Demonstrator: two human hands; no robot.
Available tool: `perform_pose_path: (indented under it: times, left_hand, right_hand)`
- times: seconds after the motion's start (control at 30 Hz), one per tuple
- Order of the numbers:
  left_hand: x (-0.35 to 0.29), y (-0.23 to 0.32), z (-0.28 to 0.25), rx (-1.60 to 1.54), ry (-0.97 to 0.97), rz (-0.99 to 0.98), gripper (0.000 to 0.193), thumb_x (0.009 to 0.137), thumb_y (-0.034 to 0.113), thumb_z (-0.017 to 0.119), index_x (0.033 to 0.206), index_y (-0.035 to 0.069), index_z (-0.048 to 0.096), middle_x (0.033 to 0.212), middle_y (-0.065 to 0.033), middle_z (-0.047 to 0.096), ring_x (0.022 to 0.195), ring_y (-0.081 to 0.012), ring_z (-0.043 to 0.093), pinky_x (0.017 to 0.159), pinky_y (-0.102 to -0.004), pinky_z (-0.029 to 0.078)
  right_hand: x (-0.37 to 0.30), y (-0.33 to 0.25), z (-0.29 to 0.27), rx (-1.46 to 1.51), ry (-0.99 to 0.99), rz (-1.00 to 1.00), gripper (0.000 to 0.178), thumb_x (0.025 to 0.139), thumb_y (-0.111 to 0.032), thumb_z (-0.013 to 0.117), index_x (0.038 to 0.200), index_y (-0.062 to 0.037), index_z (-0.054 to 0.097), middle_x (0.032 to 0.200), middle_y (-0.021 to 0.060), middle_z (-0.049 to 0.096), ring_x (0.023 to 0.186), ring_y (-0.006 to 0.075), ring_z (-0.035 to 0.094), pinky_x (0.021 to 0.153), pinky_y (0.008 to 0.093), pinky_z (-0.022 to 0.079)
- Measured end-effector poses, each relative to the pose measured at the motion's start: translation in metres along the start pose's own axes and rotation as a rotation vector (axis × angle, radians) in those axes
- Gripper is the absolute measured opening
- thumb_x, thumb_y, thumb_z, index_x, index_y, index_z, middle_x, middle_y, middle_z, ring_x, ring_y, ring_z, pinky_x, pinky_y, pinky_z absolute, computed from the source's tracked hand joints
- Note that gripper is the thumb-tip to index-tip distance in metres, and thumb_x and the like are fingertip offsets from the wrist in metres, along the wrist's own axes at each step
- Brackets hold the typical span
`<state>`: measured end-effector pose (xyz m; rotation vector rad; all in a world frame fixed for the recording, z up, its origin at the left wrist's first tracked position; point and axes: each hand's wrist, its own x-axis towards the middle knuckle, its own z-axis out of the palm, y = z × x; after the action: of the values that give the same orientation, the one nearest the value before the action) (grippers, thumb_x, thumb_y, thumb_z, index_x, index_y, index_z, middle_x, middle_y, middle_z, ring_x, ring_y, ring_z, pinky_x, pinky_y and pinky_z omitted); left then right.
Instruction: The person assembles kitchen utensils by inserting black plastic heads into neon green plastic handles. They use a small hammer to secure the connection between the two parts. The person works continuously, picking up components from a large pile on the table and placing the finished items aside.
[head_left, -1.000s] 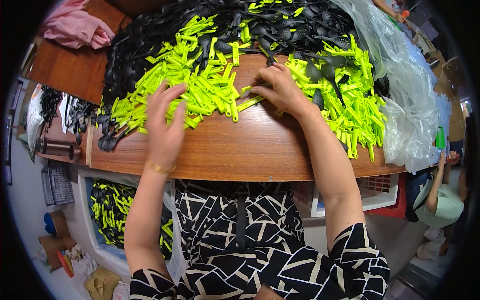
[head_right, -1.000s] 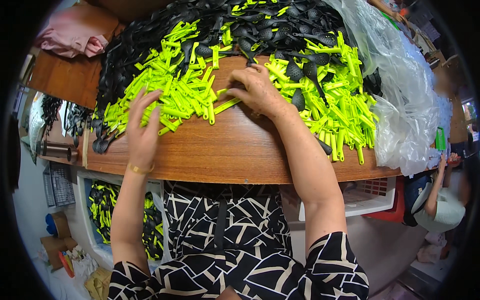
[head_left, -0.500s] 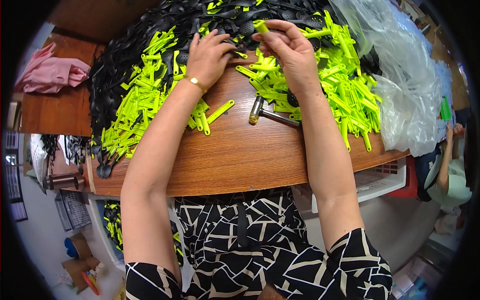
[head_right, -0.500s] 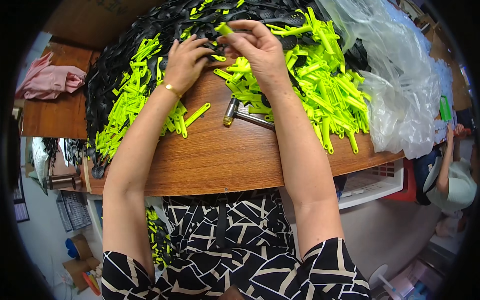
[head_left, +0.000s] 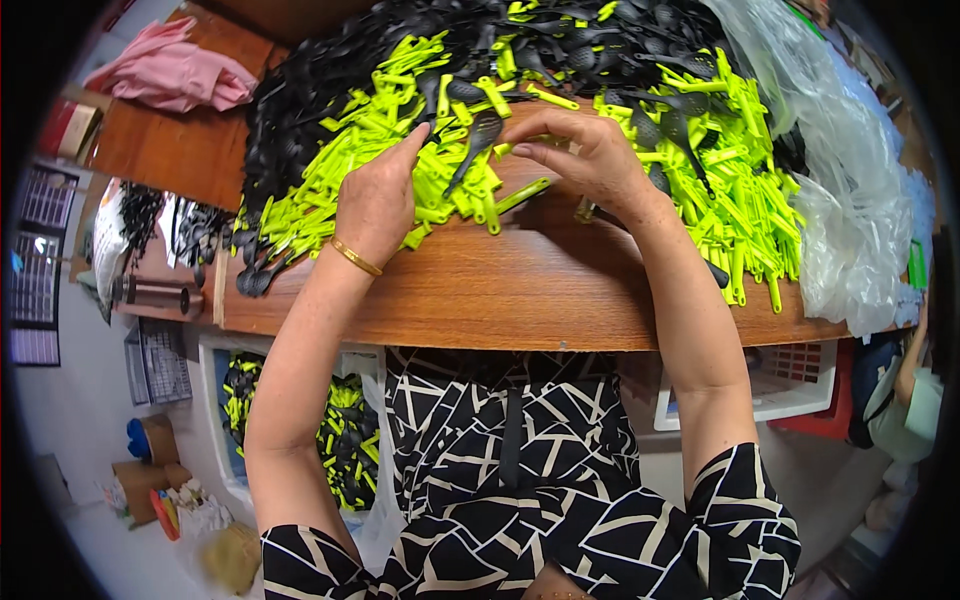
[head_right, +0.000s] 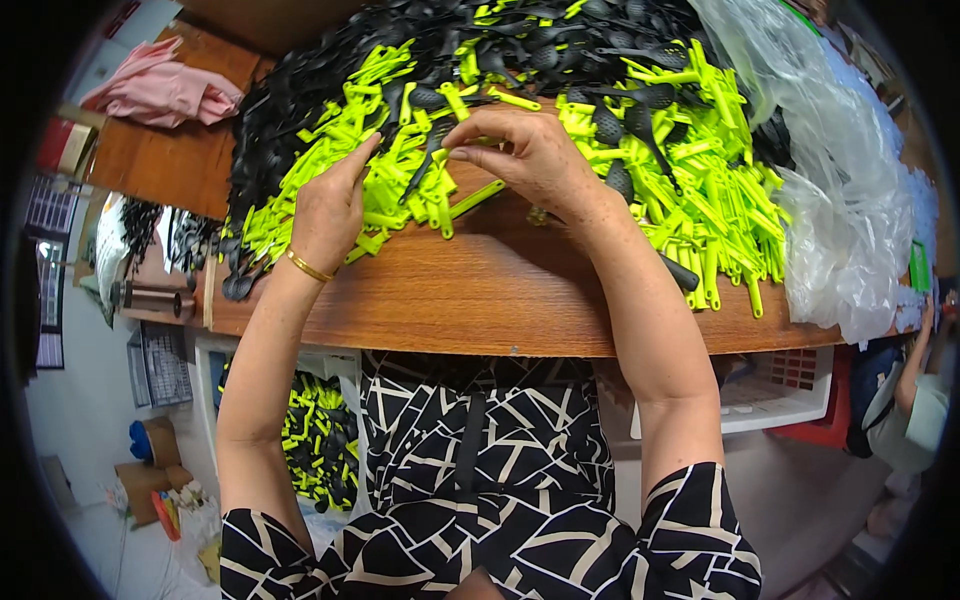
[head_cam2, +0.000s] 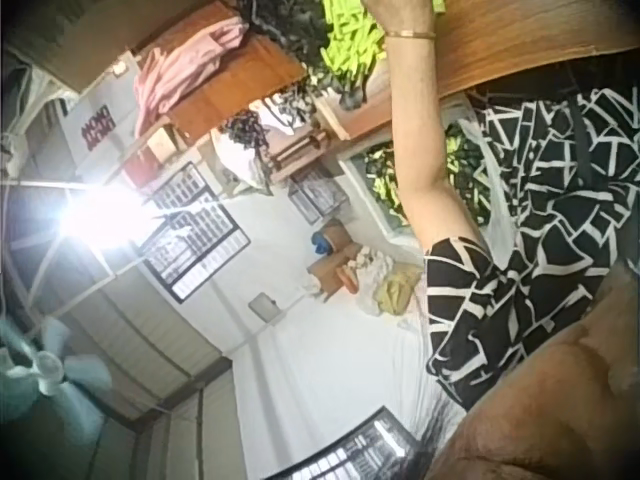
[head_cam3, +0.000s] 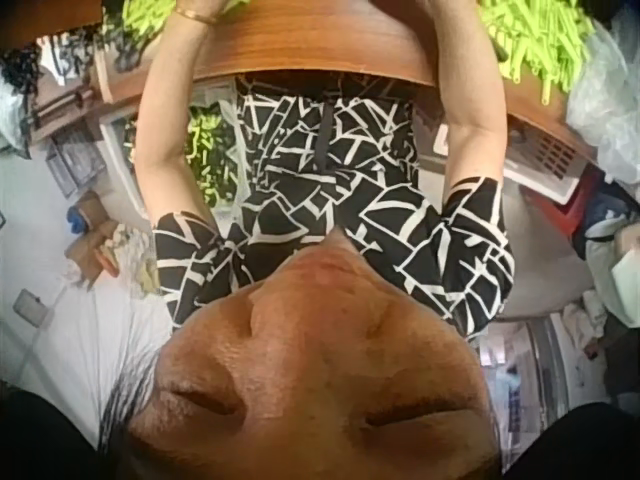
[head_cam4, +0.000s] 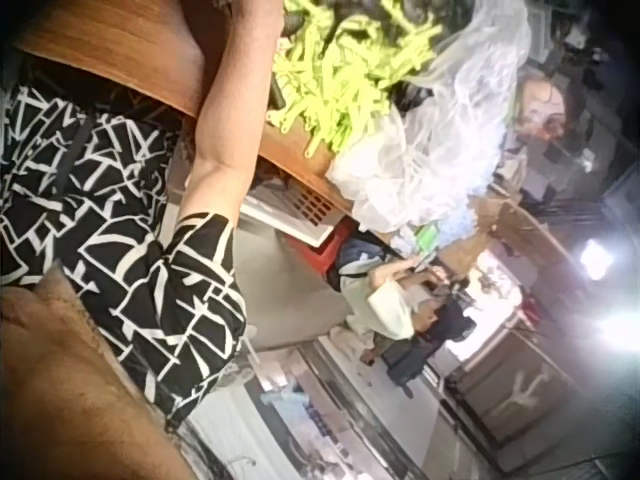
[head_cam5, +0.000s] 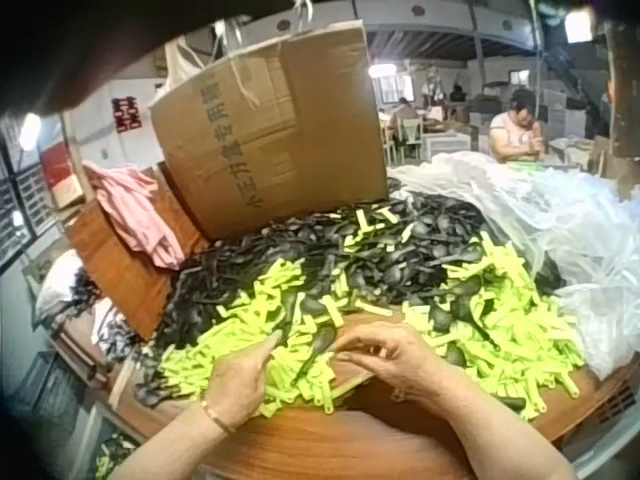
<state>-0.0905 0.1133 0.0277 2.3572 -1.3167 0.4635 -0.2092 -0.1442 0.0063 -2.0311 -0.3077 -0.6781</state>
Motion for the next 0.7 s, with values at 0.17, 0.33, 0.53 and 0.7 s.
perform_pose_path:
  times: [0.17,0.33,0.53,0.7]
  left_hand:
    - [-0.034,0.021,-0.025,-0.991,-0.292,-0.575,0.038,0.111,0.021,0.059,0.14,-0.003,0.061,0.112,-0.0091,0.077,0.079,-0.0109,0.073,0.071,-0.0214,0.056]
    - [-0.051,0.048,-0.035,-1.073,-0.269,-0.565,0.037,0.109,0.016,0.061,0.14,-0.003,0.063,0.111,-0.0109,0.077,0.078,-0.0124,0.073,0.07,-0.0221,0.057]
    - [-0.059,0.057,-0.041,-0.579,-0.229,-0.268,0.031,0.104,0.011,0.065,0.132,-0.002,0.07,0.105,-0.0107,0.081,0.081,-0.012,0.075,0.076,-0.0269,0.059]
    - [-0.056,0.055,-0.047,-0.465,-0.286,-0.227,0.029,0.102,0.011,0.067,0.128,0.0,0.072,0.101,-0.0118,0.081,0.081,-0.0139,0.076,0.076,-0.0279,0.059]
  right_hand:
    - [0.013,-0.035,0.019,-0.073,-0.023,-0.153,0.013,0.093,-0.016,0.078,0.104,-0.0118,0.08,0.096,0.0032,0.077,0.09,0.0195,0.072,0.078,0.0329,0.056]
    - [0.018,-0.063,0.011,-0.433,-0.194,-0.324,0.011,0.088,-0.02,0.079,0.098,-0.015,0.081,0.091,0.0025,0.075,0.089,0.0242,0.071,0.082,0.0394,0.055]
    - [0.009,-0.062,0.012,-0.158,-0.241,-0.269,0.008,0.087,-0.011,0.08,0.094,-0.0086,0.082,0.083,0.0078,0.077,0.078,0.0266,0.074,0.071,0.0385,0.057]
    - [-0.008,-0.067,0.012,-0.033,-0.264,-0.043,0.012,0.088,-0.009,0.08,0.1,-0.009,0.082,0.085,0.0094,0.078,0.08,0.0253,0.076,0.071,0.0376,0.058]
